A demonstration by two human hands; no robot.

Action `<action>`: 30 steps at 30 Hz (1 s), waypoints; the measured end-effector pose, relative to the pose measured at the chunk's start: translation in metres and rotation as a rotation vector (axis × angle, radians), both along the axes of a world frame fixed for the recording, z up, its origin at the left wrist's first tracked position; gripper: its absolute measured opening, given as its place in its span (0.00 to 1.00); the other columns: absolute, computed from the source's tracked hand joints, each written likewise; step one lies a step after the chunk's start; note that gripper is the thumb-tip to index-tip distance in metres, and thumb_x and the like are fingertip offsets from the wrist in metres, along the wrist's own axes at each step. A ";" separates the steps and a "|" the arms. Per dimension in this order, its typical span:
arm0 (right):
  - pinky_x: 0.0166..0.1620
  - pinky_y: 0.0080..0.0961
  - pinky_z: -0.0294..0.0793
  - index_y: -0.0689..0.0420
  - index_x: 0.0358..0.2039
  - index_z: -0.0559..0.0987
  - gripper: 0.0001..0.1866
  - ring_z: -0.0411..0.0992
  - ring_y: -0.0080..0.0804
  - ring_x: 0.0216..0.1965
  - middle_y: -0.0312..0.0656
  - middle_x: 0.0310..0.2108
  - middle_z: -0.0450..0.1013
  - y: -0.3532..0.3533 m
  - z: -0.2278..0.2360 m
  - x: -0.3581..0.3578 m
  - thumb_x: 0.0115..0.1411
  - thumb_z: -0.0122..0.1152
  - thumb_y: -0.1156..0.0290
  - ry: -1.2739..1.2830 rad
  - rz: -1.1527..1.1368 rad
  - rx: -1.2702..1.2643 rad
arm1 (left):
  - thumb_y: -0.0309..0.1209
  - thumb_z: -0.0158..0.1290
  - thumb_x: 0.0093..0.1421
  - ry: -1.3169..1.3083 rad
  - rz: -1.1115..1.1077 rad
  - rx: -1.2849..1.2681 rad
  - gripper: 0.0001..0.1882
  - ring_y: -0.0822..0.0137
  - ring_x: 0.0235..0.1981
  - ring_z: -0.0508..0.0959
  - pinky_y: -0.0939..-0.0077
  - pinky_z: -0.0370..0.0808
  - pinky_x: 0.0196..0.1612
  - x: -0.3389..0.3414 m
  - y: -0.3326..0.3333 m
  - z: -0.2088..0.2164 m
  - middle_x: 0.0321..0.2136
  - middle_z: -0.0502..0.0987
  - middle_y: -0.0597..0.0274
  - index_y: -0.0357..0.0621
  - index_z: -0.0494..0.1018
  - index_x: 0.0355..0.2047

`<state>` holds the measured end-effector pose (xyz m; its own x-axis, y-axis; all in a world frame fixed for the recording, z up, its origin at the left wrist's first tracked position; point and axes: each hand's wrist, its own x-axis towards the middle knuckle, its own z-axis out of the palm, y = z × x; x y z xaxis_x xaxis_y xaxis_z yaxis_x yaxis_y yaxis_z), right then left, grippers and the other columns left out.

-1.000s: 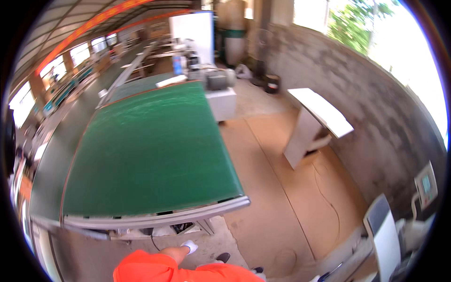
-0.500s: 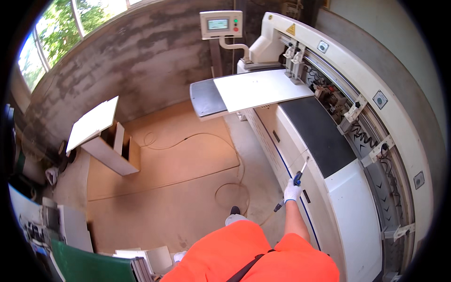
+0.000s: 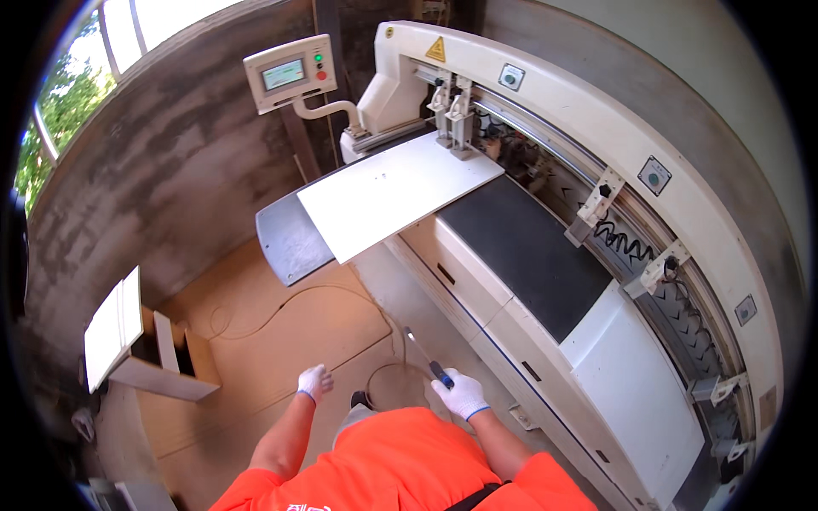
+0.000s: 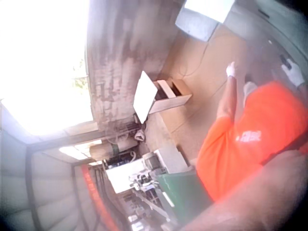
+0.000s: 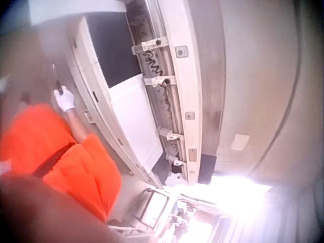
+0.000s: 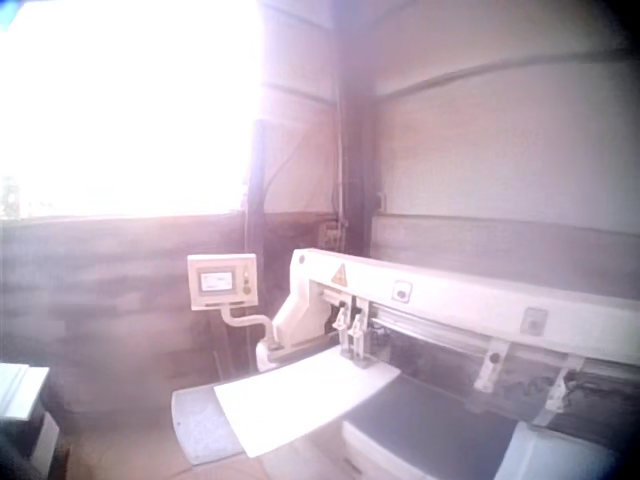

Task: The person picks up white wood panels, places them on a conveyor belt, and then feeds them one at a time into a hole-punching or drilling machine while using a nozzle to clear debris.

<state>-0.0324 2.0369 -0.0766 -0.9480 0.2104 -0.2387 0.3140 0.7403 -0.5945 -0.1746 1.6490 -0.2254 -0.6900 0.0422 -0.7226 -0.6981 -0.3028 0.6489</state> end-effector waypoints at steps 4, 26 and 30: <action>0.41 0.49 0.76 0.52 0.41 0.80 0.26 0.79 0.57 0.37 0.52 0.30 0.80 0.006 0.009 -0.018 0.62 0.58 0.41 -0.042 -0.313 -0.001 | 0.36 0.45 0.70 0.087 -0.133 0.179 0.16 0.73 0.15 0.56 0.75 0.54 0.18 -0.141 0.061 0.051 0.17 0.54 0.72 0.54 0.57 0.24; 0.40 0.46 0.76 0.56 0.38 0.79 0.23 0.79 0.58 0.35 0.55 0.29 0.79 -0.083 0.010 -0.060 0.61 0.62 0.46 0.008 -0.798 -0.087 | 0.51 0.52 0.70 -0.058 -0.126 0.411 0.22 0.53 0.44 0.75 0.52 0.76 0.47 -0.332 0.135 -0.010 0.45 0.75 0.54 0.48 0.71 0.53; 0.41 0.49 0.76 0.53 0.40 0.80 0.26 0.78 0.60 0.37 0.55 0.30 0.79 -0.091 0.040 -0.089 0.62 0.58 0.41 -0.074 -0.544 0.028 | 0.48 0.51 0.71 -0.075 -0.064 0.435 0.20 0.55 0.46 0.75 0.53 0.73 0.50 -0.324 0.142 0.011 0.46 0.77 0.58 0.49 0.72 0.54</action>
